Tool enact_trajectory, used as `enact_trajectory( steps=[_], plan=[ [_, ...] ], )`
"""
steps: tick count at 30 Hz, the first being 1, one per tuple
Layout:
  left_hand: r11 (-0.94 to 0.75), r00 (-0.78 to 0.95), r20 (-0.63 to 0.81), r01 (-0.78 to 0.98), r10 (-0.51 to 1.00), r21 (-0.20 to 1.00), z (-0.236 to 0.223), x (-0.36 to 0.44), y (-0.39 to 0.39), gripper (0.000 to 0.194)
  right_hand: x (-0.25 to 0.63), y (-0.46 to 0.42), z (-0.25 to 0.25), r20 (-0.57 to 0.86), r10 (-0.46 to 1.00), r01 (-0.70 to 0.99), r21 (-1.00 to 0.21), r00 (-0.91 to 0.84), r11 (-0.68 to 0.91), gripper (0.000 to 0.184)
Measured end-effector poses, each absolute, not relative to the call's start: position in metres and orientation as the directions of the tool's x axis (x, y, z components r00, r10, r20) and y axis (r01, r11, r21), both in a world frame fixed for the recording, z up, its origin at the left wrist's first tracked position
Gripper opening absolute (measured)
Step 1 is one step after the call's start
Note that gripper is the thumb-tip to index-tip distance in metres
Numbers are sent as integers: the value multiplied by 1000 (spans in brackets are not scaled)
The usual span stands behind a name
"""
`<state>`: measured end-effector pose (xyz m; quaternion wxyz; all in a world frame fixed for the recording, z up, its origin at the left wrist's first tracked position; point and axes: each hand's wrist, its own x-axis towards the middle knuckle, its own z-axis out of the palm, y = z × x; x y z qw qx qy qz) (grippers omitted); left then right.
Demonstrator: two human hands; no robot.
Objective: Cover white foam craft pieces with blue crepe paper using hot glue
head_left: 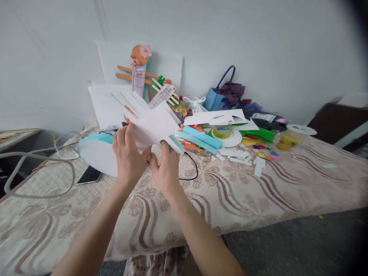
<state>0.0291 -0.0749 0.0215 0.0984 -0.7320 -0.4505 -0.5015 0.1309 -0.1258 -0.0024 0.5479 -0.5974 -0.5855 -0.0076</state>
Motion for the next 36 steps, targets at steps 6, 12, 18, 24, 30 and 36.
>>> enact_trajectory(
  steps=[6,12,18,24,30,36],
  plan=[
    [-591,115,844,763,525,263,20,31,-75,78,128,-123,-2,610,712,695,-678,349,240,29],
    [-578,111,842,774,527,260,16,32,-72,72,128,-120,-14,623,704,660,-692,342,293,34],
    [-567,130,837,789,531,238,16,34,-73,71,126,-126,-20,655,679,674,-669,332,315,41],
    [-585,122,848,773,516,245,14,35,-70,73,125,-126,-15,624,705,676,-682,338,279,38],
    [-587,150,845,780,513,218,14,35,-68,71,128,-123,-21,649,688,691,-659,325,296,36],
    [-567,180,831,802,527,186,14,35,-70,69,130,-119,-22,602,726,677,-688,332,260,37]
  ],
)
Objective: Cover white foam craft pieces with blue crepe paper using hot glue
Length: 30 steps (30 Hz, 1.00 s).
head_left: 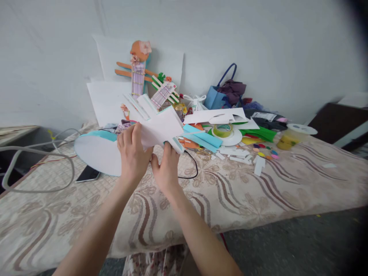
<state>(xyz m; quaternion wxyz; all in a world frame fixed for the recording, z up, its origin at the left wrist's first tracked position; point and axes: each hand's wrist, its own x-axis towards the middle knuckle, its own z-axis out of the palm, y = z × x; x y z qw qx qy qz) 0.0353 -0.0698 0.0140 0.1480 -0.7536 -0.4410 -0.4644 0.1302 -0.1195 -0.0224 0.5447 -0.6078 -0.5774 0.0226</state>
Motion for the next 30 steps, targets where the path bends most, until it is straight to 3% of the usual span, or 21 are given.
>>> enact_trajectory(
  steps=[5,16,30],
  plan=[
    [-585,177,834,786,523,200,13,35,-70,70,132,-118,-15,530,775,629,-743,344,229,31],
    [-583,168,834,785,526,210,12,38,-70,68,134,-113,-19,552,755,585,-761,355,281,28],
    [-567,196,835,808,514,160,9,44,-72,70,134,-111,-17,480,790,580,-790,382,199,20]
  ],
)
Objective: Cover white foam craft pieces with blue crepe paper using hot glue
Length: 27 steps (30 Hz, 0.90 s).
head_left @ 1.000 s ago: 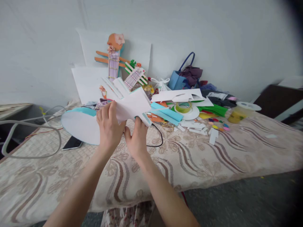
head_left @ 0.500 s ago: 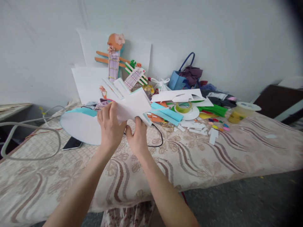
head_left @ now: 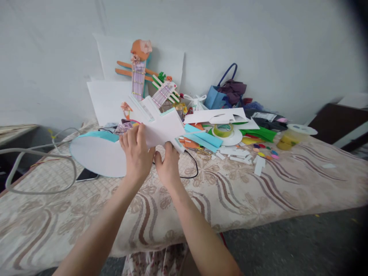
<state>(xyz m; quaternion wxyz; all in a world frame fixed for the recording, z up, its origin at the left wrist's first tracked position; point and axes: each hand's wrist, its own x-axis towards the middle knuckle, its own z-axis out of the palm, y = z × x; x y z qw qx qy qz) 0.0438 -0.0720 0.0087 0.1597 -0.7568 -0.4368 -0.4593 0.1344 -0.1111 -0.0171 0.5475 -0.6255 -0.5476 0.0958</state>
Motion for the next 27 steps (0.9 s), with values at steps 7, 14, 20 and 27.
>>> enact_trajectory(
  steps=[7,14,20,27],
  plan=[
    [-549,217,834,827,507,119,7,47,-71,72,136,-112,-17,467,799,605,-778,380,167,18],
    [-581,229,817,800,529,152,9,46,-70,68,136,-111,-18,466,792,595,-786,394,167,18],
    [-586,219,807,789,548,184,7,49,-70,70,136,-112,-20,445,789,576,-805,424,145,15],
    [-596,227,804,781,550,187,8,49,-71,69,140,-113,-17,423,806,557,-818,414,143,17]
  ],
)
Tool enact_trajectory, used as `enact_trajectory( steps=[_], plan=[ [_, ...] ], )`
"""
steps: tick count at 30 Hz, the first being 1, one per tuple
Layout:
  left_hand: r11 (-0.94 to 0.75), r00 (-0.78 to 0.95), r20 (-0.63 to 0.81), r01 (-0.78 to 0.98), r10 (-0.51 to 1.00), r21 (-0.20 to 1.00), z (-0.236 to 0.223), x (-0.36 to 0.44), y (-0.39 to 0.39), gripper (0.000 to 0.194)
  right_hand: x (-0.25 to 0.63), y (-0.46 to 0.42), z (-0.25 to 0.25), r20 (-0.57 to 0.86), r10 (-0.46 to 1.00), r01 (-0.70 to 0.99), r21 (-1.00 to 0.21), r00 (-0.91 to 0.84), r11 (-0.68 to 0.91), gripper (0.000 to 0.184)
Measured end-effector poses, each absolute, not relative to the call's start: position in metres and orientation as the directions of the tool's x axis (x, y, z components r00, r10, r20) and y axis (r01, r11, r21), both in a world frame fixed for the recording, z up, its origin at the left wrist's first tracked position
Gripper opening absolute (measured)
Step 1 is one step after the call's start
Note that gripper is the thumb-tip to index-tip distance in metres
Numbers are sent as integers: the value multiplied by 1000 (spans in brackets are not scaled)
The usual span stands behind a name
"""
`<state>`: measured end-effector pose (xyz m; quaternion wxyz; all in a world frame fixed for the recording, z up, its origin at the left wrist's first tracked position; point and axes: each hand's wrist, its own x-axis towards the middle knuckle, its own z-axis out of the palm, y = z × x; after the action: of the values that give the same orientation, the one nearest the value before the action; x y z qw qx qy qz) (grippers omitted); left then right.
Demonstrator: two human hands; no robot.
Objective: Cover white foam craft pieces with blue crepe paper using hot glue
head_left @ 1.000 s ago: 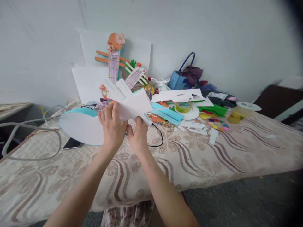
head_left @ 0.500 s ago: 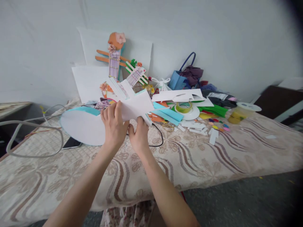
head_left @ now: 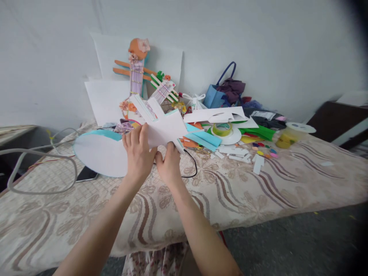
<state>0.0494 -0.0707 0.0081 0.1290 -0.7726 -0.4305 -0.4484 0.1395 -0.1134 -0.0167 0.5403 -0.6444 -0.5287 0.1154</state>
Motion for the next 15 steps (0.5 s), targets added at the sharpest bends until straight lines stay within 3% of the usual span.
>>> enact_trajectory(
  steps=[15],
  plan=[
    [-590,220,817,789,534,172,11,51,-69,67,143,-115,-19,449,810,608,-780,377,149,27]
  ],
)
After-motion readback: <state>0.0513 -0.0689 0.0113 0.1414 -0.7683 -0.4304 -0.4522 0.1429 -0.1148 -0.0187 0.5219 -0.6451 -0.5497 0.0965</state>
